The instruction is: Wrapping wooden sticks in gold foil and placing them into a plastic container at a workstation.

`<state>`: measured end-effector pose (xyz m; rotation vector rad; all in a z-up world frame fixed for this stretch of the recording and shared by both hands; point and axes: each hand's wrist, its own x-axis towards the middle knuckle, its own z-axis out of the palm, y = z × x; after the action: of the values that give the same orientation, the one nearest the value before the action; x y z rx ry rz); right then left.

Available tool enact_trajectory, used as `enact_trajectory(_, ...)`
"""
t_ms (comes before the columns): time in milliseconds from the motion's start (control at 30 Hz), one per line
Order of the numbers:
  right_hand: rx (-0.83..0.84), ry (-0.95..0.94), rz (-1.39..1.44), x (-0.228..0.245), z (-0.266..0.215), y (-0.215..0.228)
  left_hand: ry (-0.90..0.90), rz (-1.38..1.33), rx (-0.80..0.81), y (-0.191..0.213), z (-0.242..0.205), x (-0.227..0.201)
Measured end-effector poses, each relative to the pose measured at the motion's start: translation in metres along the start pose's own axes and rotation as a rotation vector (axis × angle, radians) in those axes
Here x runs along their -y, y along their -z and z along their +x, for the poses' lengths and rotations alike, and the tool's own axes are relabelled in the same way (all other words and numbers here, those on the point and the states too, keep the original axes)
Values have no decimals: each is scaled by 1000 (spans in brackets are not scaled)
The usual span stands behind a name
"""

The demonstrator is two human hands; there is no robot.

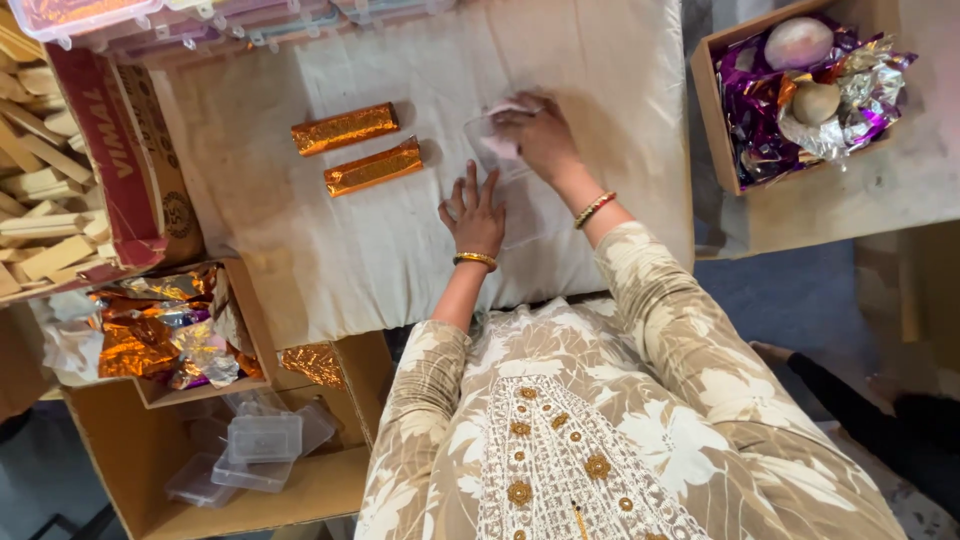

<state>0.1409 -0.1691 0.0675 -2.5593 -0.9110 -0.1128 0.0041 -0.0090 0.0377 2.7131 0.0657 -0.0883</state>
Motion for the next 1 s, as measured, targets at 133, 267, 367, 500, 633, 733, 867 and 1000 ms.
enact_trajectory(133, -49, -173, -141, 13, -19, 25, 26, 24, 35, -2, 1, -4)
enact_trajectory(267, -11, -303, -60, 26, -32, 11, 42, 4, 6, -8, 0, -4)
enact_trajectory(367, 5, -215, 19, 40, -21, -1, 62, -77, -31, -27, 0, 7)
enact_trajectory(500, 8, 11, 30, 30, -5, -24, 21, -85, -91, -38, -4, 19)
enact_trajectory(633, 13, -15, -21, 9, 1, 0, 83, -98, 11, 0, 2, 0)
enact_trajectory(733, -31, -239, -86, 1, -15, 8, 86, -105, 4, 2, 1, -4)
enact_trajectory(867, -23, -355, -138, 19, -33, 1, 97, -72, -1, -2, 1, -7)
enact_trajectory(1000, -21, -174, 62, 49, -24, -8, 104, -32, -14, -29, -1, 7)
